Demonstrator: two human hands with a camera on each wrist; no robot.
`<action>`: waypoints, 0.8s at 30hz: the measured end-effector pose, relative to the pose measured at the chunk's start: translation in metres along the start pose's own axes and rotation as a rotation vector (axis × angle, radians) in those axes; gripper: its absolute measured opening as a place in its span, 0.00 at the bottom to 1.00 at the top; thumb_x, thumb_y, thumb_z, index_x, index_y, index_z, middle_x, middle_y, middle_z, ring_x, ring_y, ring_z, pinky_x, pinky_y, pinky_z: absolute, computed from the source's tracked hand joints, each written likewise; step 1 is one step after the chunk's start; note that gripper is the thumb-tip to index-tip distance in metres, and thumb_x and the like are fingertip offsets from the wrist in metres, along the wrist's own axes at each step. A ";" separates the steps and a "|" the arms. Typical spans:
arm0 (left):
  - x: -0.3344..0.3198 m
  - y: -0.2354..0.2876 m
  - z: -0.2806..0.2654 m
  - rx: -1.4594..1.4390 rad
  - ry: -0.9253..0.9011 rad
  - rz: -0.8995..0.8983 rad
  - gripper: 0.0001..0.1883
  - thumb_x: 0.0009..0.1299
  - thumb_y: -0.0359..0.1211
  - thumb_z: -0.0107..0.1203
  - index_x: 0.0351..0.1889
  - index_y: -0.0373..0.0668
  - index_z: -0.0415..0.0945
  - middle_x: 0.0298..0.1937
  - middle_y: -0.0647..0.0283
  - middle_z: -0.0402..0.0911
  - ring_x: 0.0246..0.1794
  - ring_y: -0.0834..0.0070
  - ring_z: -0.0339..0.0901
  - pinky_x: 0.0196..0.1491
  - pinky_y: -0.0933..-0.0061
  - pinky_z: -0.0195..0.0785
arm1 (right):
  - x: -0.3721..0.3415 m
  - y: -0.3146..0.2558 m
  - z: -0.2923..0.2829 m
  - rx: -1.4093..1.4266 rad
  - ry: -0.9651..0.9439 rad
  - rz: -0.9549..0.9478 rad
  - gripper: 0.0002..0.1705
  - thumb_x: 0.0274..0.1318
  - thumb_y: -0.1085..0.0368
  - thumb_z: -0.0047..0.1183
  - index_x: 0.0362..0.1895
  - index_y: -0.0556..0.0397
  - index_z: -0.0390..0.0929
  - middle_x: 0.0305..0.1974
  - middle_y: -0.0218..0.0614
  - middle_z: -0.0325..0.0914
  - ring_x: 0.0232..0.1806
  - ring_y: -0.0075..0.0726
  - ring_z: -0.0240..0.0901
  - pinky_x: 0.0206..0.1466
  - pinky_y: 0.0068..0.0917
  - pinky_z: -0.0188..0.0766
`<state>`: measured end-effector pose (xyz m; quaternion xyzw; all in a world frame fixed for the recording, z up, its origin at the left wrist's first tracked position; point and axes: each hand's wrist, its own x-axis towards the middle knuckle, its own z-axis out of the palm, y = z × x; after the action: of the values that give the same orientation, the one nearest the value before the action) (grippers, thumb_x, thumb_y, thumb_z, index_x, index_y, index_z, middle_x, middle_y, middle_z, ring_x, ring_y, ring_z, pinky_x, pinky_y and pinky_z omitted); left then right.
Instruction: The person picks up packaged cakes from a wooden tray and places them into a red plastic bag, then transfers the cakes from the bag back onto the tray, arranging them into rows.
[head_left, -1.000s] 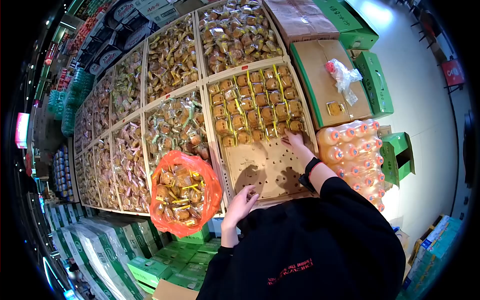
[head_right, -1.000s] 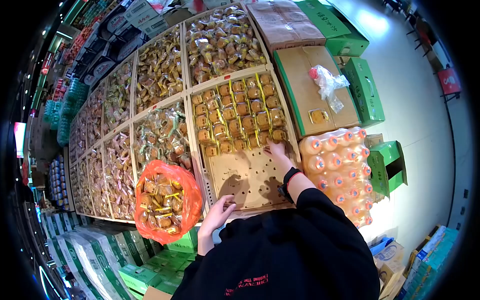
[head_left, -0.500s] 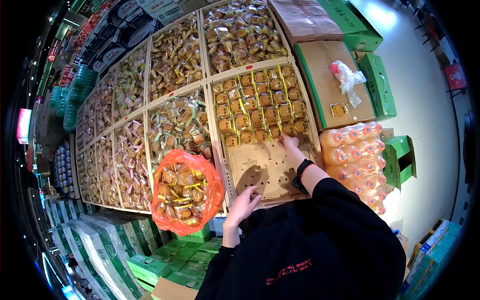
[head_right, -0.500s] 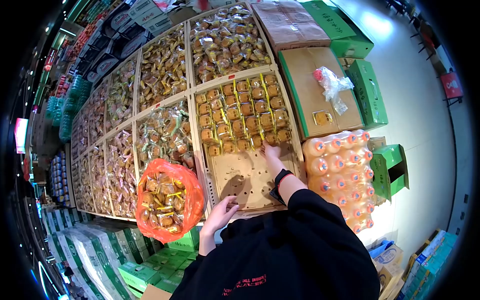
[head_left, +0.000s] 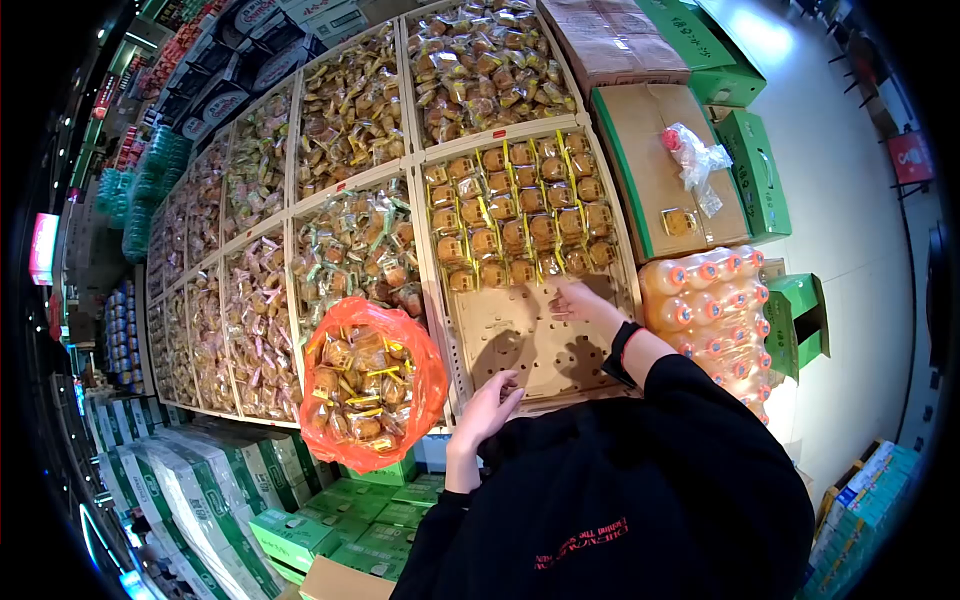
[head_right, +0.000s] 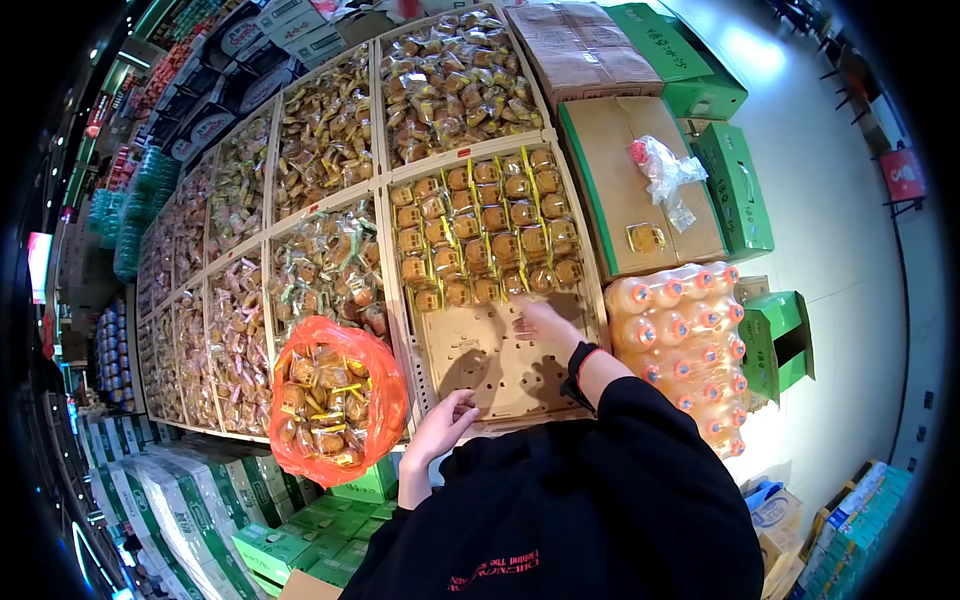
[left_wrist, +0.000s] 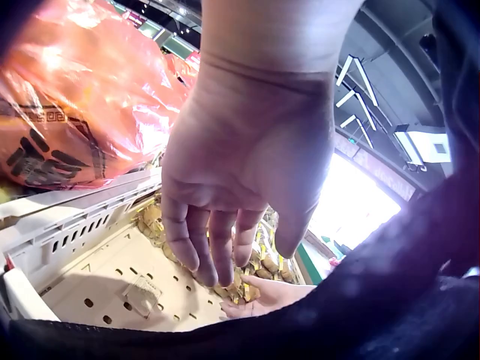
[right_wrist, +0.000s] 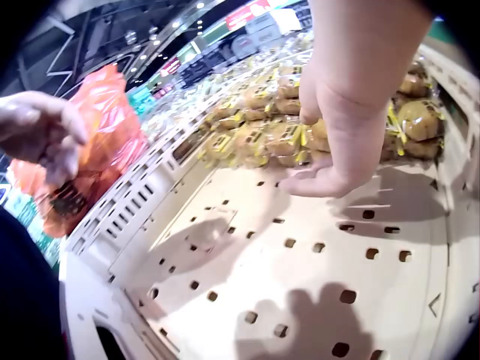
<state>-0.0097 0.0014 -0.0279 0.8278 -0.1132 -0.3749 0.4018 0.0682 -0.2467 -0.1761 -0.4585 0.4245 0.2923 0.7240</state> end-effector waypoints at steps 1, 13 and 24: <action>0.001 0.001 -0.001 -0.003 -0.001 0.004 0.20 0.67 0.36 0.49 0.54 0.37 0.64 0.43 0.55 0.75 0.40 0.70 0.76 0.45 0.72 0.68 | 0.003 0.006 0.004 -0.114 -0.026 -0.092 0.30 0.49 0.46 0.54 0.44 0.59 0.68 0.38 0.43 0.69 0.34 0.34 0.71 0.35 0.32 0.74; 0.002 -0.002 -0.002 -0.036 -0.009 -0.003 0.21 0.67 0.36 0.50 0.54 0.36 0.63 0.43 0.54 0.75 0.39 0.70 0.76 0.43 0.72 0.68 | 0.011 0.016 0.064 -1.235 0.162 -0.895 0.20 0.45 0.61 0.51 0.46 0.53 0.69 0.62 0.62 0.46 0.57 0.72 0.52 0.59 0.54 0.53; 0.002 0.000 -0.003 -0.031 0.001 -0.007 0.21 0.66 0.37 0.51 0.54 0.37 0.64 0.43 0.55 0.75 0.39 0.68 0.76 0.43 0.71 0.68 | -0.047 0.003 0.004 -1.199 0.386 -1.209 0.24 0.40 0.71 0.49 0.48 0.53 0.70 0.56 0.41 0.63 0.61 0.47 0.53 0.60 0.40 0.57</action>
<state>-0.0063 0.0018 -0.0276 0.8219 -0.1044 -0.3778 0.4134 0.0451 -0.2430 -0.1354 -0.9503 -0.0018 -0.0507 0.3073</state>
